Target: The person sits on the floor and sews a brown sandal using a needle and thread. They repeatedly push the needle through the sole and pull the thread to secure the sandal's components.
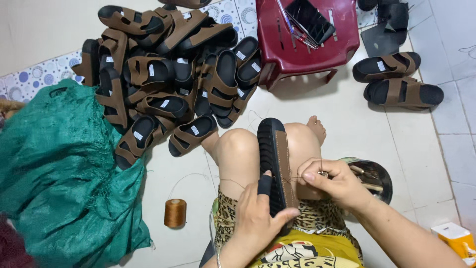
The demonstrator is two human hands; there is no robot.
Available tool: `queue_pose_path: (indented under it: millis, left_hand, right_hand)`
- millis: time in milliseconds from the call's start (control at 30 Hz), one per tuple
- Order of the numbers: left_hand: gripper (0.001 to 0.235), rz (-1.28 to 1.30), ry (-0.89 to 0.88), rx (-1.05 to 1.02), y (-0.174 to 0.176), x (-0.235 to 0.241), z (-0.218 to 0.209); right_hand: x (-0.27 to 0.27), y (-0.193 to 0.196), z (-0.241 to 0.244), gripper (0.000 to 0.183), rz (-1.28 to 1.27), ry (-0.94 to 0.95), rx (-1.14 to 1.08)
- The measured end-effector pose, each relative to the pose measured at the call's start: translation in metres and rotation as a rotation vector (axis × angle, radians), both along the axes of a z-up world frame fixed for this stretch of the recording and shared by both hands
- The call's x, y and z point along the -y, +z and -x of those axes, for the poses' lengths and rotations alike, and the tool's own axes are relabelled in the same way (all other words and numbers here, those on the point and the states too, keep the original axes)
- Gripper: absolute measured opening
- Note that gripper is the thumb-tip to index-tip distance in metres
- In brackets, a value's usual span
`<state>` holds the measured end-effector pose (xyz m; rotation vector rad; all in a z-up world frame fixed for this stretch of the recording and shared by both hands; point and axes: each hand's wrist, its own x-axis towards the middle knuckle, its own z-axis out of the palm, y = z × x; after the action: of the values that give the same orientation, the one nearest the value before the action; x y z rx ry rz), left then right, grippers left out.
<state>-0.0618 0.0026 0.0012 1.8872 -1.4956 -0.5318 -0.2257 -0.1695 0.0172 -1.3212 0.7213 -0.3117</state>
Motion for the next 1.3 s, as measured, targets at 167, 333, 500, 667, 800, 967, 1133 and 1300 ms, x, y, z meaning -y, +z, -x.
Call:
queue_pose_path:
  millis: [167, 333, 500, 667, 800, 967, 1133, 1300]
  left_hand:
    - [0.109, -0.063, -0.008, 0.098, -0.010, -0.004, 0.015]
    - [0.103, -0.091, 0.021, 0.140, -0.010, 0.001, 0.018]
    - [0.104, -0.171, 0.063, 0.040, -0.010, -0.001, 0.010]
    - [0.067, -0.277, 0.002, 0.160, -0.026, -0.015, 0.020]
    - [0.114, -0.338, 0.024, 0.203, -0.027, -0.003, 0.023]
    - [0.080, -0.279, 0.067, 0.191, -0.037, -0.011, 0.022]
    - [0.036, -0.267, 0.041, 0.128, -0.030, -0.034, 0.033]
    - [0.102, -0.443, 0.060, 0.028, -0.028, -0.050, 0.028]
  right_hand:
    - [0.004, 0.006, 0.005, 0.031, -0.214, 0.295, 0.197]
    - [0.018, 0.027, 0.017, 0.022, 0.484, 0.835, -0.319]
    - [0.012, 0.002, 0.005, 0.037, 1.332, 0.556, -0.443]
    - [-0.019, -0.039, -0.003, 0.041, 1.297, 0.440, -0.418]
    - [-0.022, -0.047, -0.021, 0.009, 1.346, 0.211, -0.358]
    - [-0.021, -0.049, -0.034, 0.010, 1.393, 0.069, -0.180]
    - [-0.002, -0.077, -0.020, 0.065, 1.237, -0.320, -0.176]
    - [0.112, -0.034, 0.046, 0.018, 0.488, -1.045, -0.200]
